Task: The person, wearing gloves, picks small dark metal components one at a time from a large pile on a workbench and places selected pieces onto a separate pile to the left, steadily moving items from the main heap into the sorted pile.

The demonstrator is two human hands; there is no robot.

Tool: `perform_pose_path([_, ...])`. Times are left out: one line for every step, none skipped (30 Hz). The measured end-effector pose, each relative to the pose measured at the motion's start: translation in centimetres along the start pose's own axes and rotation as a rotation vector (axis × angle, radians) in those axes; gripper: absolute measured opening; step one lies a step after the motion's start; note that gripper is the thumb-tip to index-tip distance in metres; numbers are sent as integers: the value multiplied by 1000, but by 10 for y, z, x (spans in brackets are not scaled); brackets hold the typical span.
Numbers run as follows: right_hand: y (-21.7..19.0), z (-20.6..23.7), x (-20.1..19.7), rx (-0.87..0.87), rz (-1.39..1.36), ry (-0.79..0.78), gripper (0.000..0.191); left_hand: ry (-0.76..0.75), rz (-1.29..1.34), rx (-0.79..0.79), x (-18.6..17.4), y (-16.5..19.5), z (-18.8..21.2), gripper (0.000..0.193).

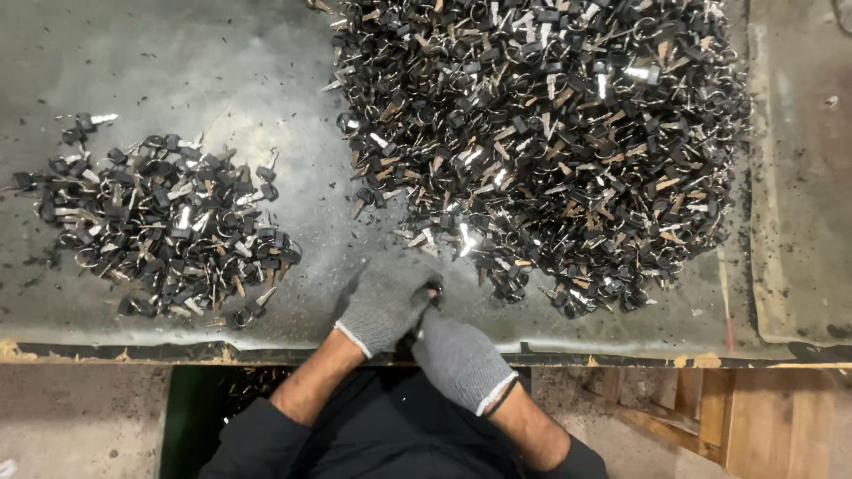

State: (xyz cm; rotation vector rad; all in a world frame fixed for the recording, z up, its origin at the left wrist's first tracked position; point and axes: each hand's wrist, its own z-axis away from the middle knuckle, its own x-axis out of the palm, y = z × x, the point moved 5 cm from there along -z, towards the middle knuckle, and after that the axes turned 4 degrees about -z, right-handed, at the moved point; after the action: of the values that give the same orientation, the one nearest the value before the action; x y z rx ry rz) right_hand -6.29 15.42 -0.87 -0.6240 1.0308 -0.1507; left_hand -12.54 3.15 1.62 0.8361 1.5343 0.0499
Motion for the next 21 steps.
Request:
perform_pose_path([12,-1,0,170,9,-27,29,46,92,17,0,-1,1,20])
perform_pose_path([24,0,0,341,15,-55,29,89,183,34,-2,-3,5,24])
perform_pose_path([26,2,-5,321,-15,13,29,127,274,50,-4,-4,10,28])
perform_pose_path([28,5,-9,300,-43,77,30,106,223,-20,-2,-7,14,30])
perform_pose_path([29,7,-13,274,-66,140,32,90,172,-94,0,-10,19,32])
perform_pose_path([28,8,-11,240,-112,139,32,76,119,-169,1,-14,23,34])
perform_pose_path([28,9,-8,208,-159,137,34,141,130,-130,-1,-11,27,36])
perform_pose_path([28,10,-5,177,-206,140,37,207,140,-88,-3,-7,31,37])
perform_pose_path([30,8,0,175,-105,87,39,273,150,-40,-5,-3,32,39])
perform_pose_path([32,4,5,175,-3,33,41,262,126,-48,-3,-2,32,37])
perform_pose_path([35,1,10,173,101,-23,45,253,102,-58,-1,0,33,34])
perform_pose_path([34,-2,7,87,55,44,40,243,77,-70,0,2,35,32])
perform_pose_path([33,-3,2,0,7,108,35,204,69,-103,1,2,36,28])
perform_pose_path([30,-3,-3,-89,-41,171,30,165,59,-139,2,1,38,25])
perform_pose_path([31,-5,-6,-82,-65,150,30,125,48,-174,2,-1,39,22])
perform_pose_path([30,-5,-10,-72,-91,129,30,116,20,-137,0,1,40,23])
perform_pose_path([27,-5,-14,-61,-117,107,30,107,-7,-100,-1,3,39,24])
perform_pose_path([25,-5,-17,1,-107,83,35,100,-34,-63,-3,4,37,26])
perform_pose_path([21,-5,-18,63,-95,60,40,119,-10,-41,-6,4,37,33])
perform_pose_path([16,-5,-17,128,-85,35,46,136,16,-19,-8,4,35,41])
perform_pose_path([10,-5,-15,173,28,36,44,152,44,2,-9,4,34,49])
